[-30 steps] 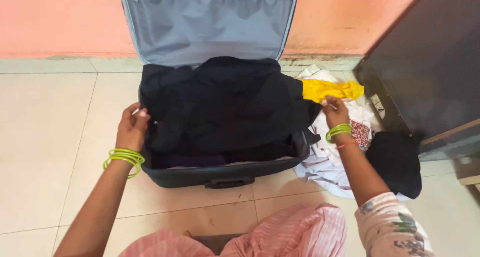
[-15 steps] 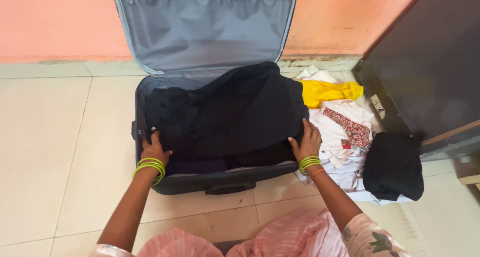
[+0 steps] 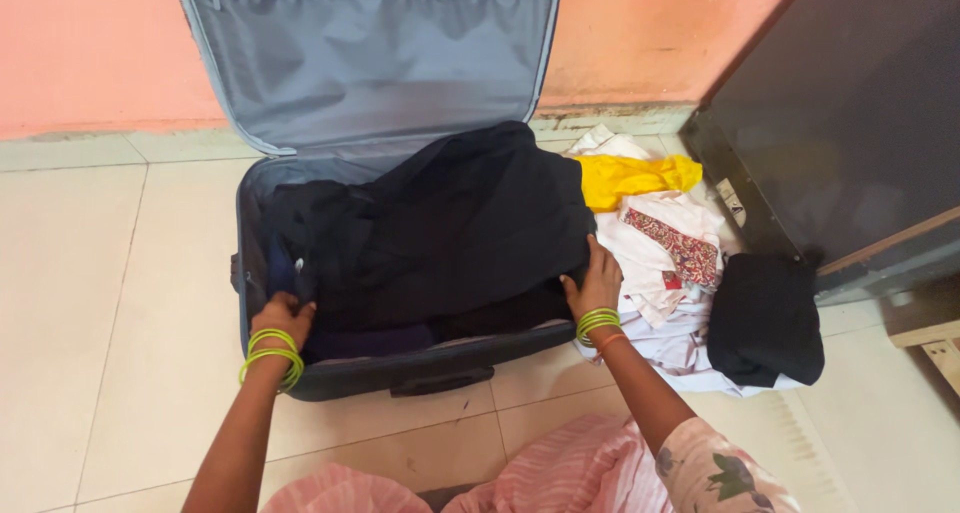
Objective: The person packs clothes into a suitcase. They fold and place several garments, including a black top, a red patterned cloth, and a white garment, into the open suitcase.
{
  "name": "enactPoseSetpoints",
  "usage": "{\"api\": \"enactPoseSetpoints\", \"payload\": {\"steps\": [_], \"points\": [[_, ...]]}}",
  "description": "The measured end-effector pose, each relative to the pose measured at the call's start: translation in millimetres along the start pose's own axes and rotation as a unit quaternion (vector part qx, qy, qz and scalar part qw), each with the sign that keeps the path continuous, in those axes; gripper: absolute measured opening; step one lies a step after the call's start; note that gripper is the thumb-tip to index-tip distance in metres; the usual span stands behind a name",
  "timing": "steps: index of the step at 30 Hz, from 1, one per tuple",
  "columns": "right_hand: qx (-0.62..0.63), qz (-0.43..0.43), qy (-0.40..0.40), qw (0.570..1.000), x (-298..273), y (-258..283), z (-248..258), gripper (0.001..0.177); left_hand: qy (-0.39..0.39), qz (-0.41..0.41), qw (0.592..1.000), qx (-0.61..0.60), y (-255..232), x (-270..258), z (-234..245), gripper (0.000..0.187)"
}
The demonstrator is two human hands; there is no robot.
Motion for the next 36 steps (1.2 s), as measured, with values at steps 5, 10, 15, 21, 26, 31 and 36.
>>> {"api": "enactPoseSetpoints", "payload": {"steps": [5, 10, 15, 21, 26, 31, 36], "points": [[-0.003, -0.01, 0.011, 1.0, 0, 4, 4, 0.1, -0.138, -0.02, 0.969, -0.203, -38, -7, 58, 0.027], [-0.021, -0.009, 0.031, 0.999, 1, 11, 10, 0.099, -0.182, -0.007, 0.942, -0.283, -55, 4, 117, 0.017], [-0.031, 0.022, 0.034, 0.999, 2, 17, 13, 0.092, -0.118, 0.03, 0.93, -0.347, -45, -5, 120, 0.019], [-0.034, 0.032, 0.042, 0.998, 1, 12, 10, 0.085, -0.07, -0.003, 0.975, -0.209, -37, -18, 118, 0.026], [-0.041, 0.035, 0.044, 0.998, 0, 9, 7, 0.085, -0.066, -0.096, 0.992, -0.057, -48, -23, 115, 0.058], [-0.036, 0.076, 0.064, 0.994, 6, 0, -2, 0.082, -0.067, -0.144, 0.986, 0.044, -46, -26, 95, 0.05], [-0.022, 0.107, 0.052, 0.993, 26, -20, -18, 0.06, -0.077, -0.081, 0.991, -0.068, -32, -5, 90, 0.028]]}}
Point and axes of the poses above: each hand's wrist, its own x-axis towards the middle knuckle, its own z-axis out of the back of the hand, y = z × x, the point moved 2 cm from there along x, towards the middle knuckle, and after that the axes turned 15 degrees about -y, right-handed, at the moved point
